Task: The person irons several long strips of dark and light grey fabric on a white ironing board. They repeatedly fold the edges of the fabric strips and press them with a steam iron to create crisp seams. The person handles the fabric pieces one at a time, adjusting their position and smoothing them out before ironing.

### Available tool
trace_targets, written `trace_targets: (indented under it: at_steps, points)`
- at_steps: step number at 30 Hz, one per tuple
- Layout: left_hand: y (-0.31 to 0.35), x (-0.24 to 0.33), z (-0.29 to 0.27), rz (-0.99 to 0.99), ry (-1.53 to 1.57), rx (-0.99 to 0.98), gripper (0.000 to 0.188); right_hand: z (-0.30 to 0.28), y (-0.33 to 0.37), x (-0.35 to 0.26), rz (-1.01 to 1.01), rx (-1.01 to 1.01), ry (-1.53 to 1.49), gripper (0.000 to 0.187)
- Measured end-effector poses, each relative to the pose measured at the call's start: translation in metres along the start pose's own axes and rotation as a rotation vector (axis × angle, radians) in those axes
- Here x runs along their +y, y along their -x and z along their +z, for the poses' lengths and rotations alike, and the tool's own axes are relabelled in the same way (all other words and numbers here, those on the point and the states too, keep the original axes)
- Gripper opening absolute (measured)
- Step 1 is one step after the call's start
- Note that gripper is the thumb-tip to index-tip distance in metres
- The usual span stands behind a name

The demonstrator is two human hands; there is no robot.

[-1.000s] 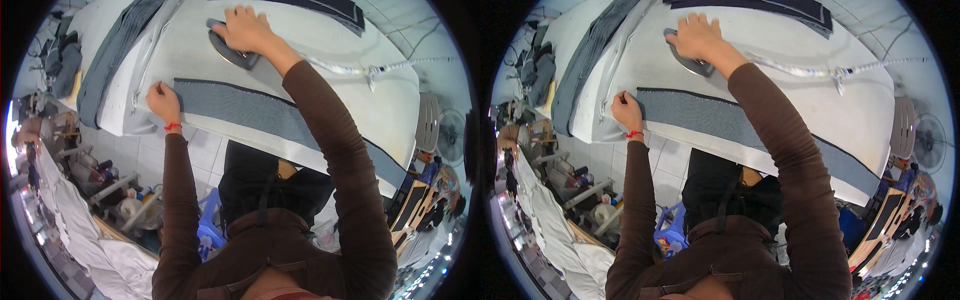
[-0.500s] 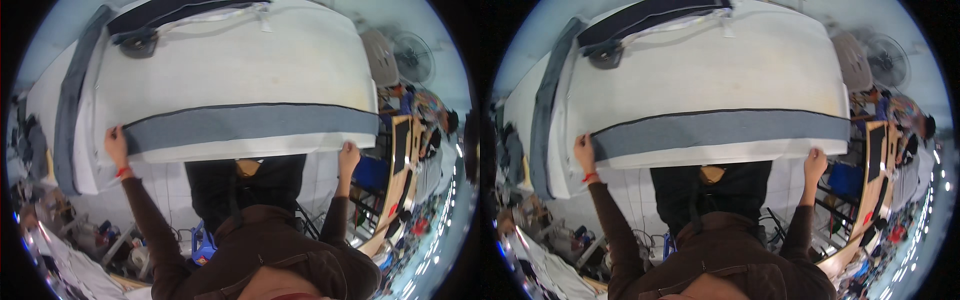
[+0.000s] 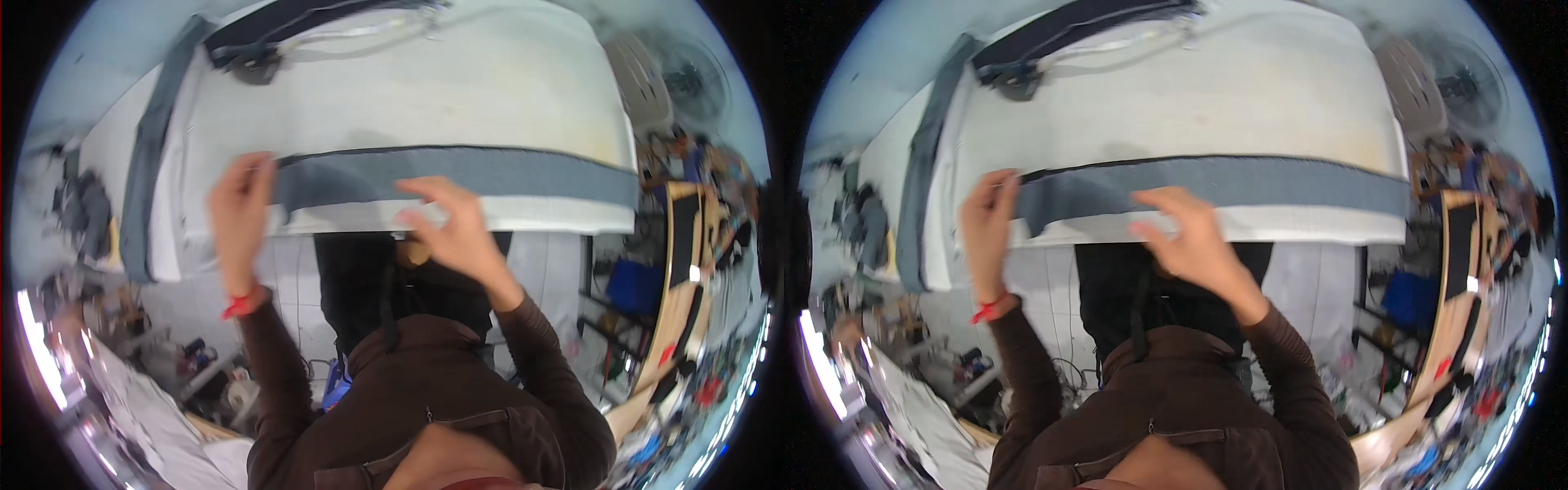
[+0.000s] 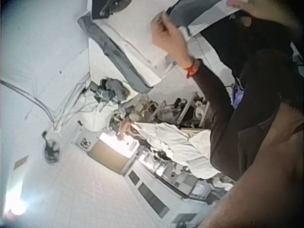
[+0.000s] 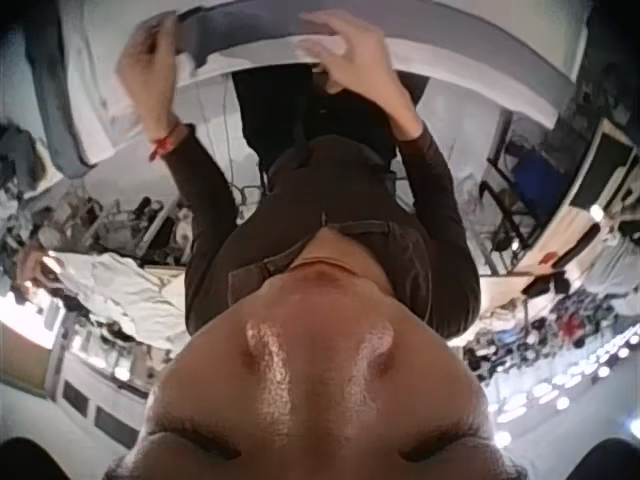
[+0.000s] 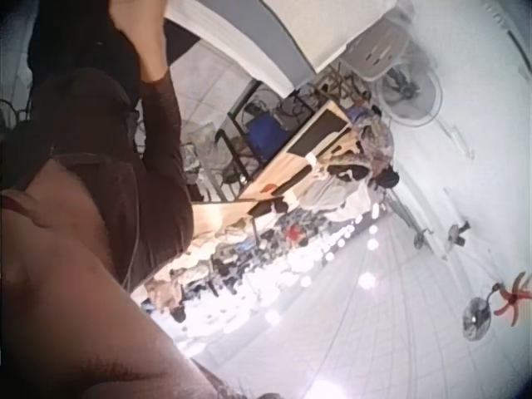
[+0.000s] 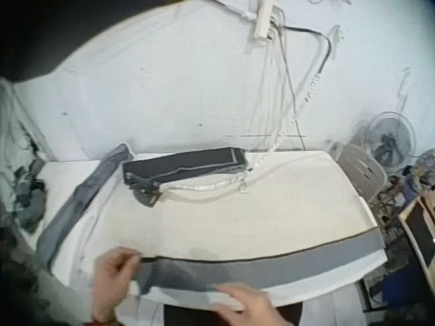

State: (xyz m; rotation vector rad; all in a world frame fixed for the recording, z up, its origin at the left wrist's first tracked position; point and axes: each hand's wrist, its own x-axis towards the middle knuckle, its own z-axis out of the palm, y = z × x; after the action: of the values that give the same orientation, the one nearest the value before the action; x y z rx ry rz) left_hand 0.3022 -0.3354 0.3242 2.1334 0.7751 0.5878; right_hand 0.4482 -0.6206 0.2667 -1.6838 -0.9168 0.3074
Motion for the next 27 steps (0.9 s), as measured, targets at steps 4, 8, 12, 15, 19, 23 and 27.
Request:
trace_targets:
  at_steps: [4, 8, 12, 15, 19, 23, 27]
  points:
    - [0.050, 0.024, 0.037, -0.107, 0.328, 0.020, 0.024, 0.091, -0.031, -0.059, -0.284, -0.062, 0.177, 0.058]
    - [0.052, 0.025, 0.039, 0.094, 0.193, 0.179, 0.023, 0.113, -0.034, -0.044, -0.286, 0.053, 0.331, 0.053]
    - [0.061, 0.020, 0.039, 0.049, 0.143, 0.232, 0.017, 0.125, -0.035, -0.048, -0.349, 0.074, 0.327, 0.043]
    - [0.060, 0.017, 0.043, 0.054, 0.214, 0.123, 0.015, 0.110, -0.052, -0.017, -0.425, 0.099, 0.373, 0.030]
    - [0.043, -0.002, 0.033, 0.197, 0.408, -0.030, 0.012, 0.098, -0.060, -0.021, -0.392, 0.101, 0.325, 0.016]
    - [0.024, -0.012, 0.032, 0.316, 0.372, 0.051, 0.010, 0.098, -0.062, -0.021, -0.251, 0.144, 0.338, 0.019]
    - [0.018, -0.012, 0.033, 0.334, 0.321, 0.025, 0.006, 0.106, -0.062, -0.023, -0.206, 0.231, 0.284, 0.022]
